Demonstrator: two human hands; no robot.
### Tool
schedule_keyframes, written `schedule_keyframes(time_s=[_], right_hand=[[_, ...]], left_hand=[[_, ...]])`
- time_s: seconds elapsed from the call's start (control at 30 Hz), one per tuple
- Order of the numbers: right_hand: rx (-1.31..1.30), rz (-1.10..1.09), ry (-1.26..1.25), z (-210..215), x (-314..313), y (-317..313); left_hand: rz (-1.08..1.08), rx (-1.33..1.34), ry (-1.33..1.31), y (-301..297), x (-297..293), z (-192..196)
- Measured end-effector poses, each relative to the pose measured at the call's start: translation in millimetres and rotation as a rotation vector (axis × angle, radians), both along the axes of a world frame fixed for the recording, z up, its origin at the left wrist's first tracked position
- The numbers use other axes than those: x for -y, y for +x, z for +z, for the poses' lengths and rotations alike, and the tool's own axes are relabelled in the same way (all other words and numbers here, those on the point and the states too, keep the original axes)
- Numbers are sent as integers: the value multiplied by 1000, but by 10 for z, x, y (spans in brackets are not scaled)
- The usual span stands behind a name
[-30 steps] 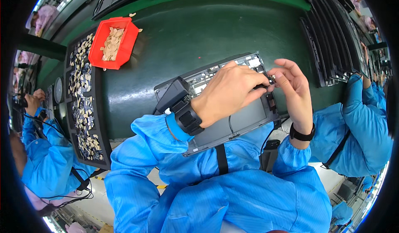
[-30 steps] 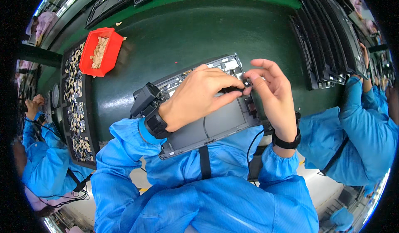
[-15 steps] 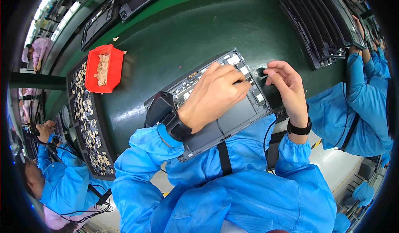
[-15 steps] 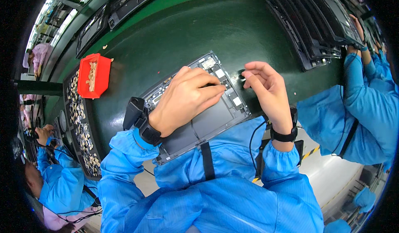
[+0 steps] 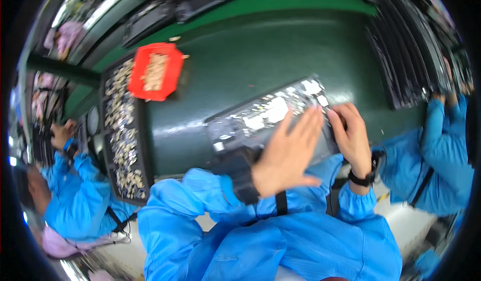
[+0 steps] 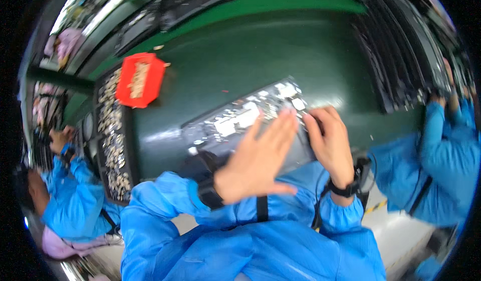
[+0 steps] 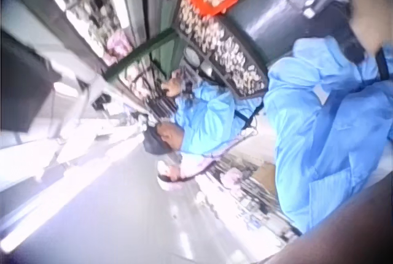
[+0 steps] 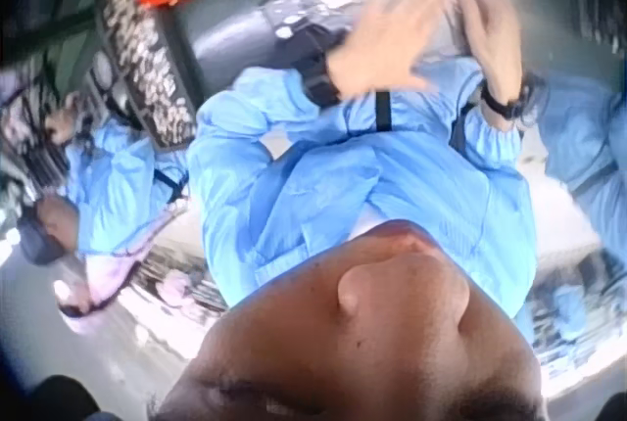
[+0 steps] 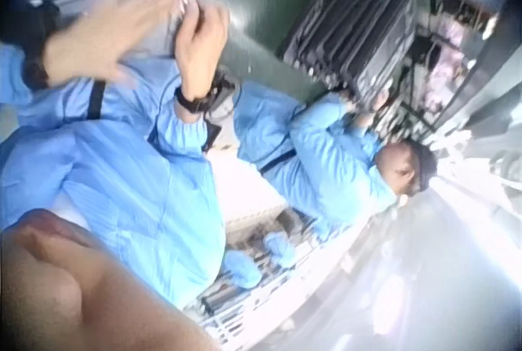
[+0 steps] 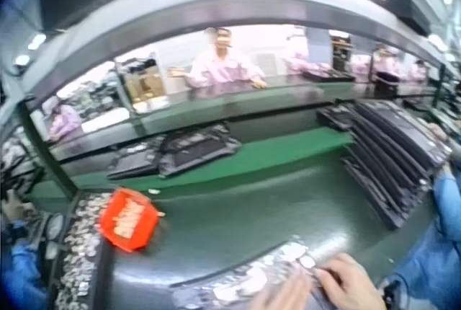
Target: The person assembles internal components into a laptop chassis by hand, taking internal cables and circuit boards from a component tray and placing them into the chassis.
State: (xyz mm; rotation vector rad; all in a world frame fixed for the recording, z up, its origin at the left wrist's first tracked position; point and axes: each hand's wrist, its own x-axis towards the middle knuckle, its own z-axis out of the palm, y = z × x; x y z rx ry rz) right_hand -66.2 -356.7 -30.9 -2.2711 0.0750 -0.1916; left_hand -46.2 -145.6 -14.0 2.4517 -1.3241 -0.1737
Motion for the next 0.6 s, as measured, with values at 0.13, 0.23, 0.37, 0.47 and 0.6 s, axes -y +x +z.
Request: schedule_keyframes(time_s=[0.13, 0.23, 0.37, 0.47, 0.6], right_hand=[[44, 11, -167, -14, -88, -68], [-49, 80, 18, -79, -31, -144], [-289, -61, 808, 97, -138, -77], [-182, 86, 735, 220, 54, 424], [-84, 47, 702, 380, 822, 1562]], left_hand=[[109, 303, 82, -306, -31, -128], [120, 201, -70, -296, -106, -104], [57, 64, -176, -137, -315, 155], [36, -70, -224, -41, -538, 357], [327, -57, -453, -106, -1130, 366]])
